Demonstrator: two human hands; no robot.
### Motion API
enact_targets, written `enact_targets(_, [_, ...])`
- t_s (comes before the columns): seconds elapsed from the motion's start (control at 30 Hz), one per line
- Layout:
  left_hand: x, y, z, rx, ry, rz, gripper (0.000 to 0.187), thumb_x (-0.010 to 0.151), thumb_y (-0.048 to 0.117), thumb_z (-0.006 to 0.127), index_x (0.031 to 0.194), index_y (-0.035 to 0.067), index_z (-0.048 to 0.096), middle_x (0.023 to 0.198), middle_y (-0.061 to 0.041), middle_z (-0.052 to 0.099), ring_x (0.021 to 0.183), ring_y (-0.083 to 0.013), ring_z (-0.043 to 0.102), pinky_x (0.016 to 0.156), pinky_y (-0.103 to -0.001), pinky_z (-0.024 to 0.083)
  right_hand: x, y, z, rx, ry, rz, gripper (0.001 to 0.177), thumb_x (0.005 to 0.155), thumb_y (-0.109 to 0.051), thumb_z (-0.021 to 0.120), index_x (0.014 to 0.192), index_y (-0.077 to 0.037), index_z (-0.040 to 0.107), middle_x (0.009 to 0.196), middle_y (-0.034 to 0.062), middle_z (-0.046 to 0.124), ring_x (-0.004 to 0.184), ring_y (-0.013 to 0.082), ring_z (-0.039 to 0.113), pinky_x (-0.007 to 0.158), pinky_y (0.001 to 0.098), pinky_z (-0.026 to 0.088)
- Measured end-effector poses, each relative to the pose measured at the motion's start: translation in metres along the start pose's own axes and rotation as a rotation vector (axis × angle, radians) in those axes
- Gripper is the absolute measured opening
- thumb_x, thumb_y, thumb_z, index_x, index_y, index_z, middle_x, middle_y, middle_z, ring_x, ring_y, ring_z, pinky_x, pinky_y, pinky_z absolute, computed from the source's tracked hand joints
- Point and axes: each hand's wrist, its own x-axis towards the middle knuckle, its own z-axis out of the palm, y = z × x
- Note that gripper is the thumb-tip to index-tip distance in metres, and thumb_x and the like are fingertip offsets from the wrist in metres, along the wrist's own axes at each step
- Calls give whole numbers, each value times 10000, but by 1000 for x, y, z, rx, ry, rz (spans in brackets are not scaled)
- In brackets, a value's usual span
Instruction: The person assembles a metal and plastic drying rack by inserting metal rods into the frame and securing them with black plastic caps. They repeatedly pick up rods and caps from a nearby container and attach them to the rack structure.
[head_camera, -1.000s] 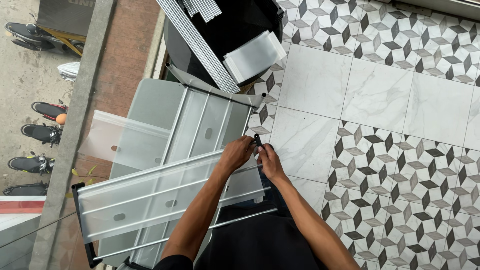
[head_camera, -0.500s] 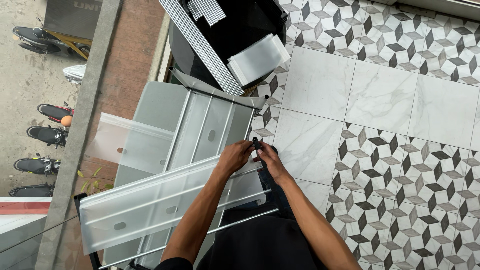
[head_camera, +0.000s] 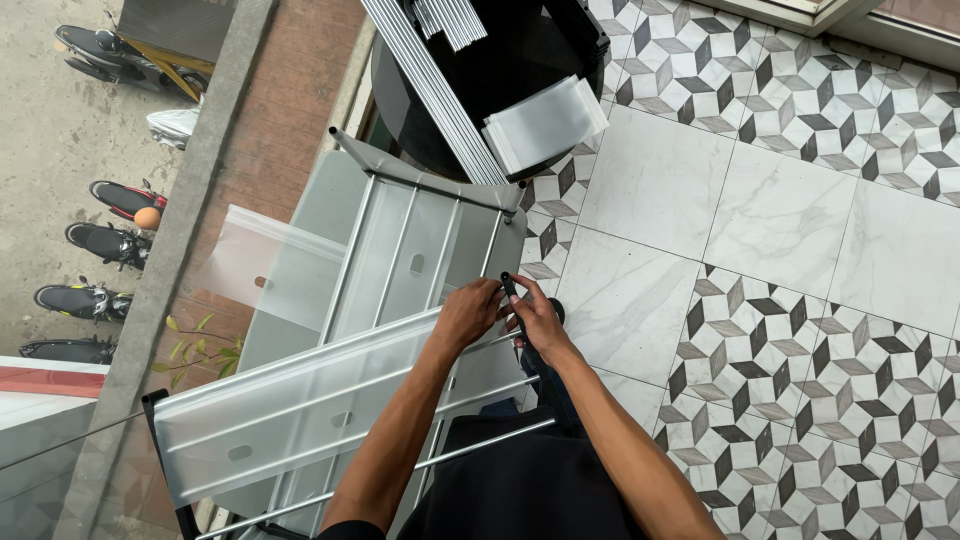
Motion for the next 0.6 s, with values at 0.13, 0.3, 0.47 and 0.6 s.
enact_targets(0.13, [-3,4,3,-53,-63,4,211,995,217,586,1001,28,679,887,-154,707,741,-382,688,654,-493,518,-13,0,0,29,50,11,493,1029,-262,529,1494,-147,414,918,120,675,664,124,649,370,206,356])
enact_targets(0.3, [-3,9,-1,-83,-67,58,218,977,236,613,1000,35,694,878,-154,718,737,-380,684,629,-480,518,-21,0,-5,62,72,-26,508,1015,-275,555,1478,-108,428,873,122,698,632,149,681,350,203,354])
enact_targets(0.47, [3,16,-1,-57,-77,61,219,989,240,608,968,49,714,814,-145,712,701,-372,683,617,-473,519,-23,-2,-8,69,92,-54,512,1010,-284,577,1478,-111,459,858,116,701,626,146,677,350,202,349])
enact_targets(0.6, [4,24,6,-49,-47,51,219,961,244,618,926,58,729,804,-140,721,680,-377,683,607,-469,530,-30,1,-12,73,138,-64,506,1013,-287,586,1465,-86,480,818,101,687,613,155,689,356,203,339])
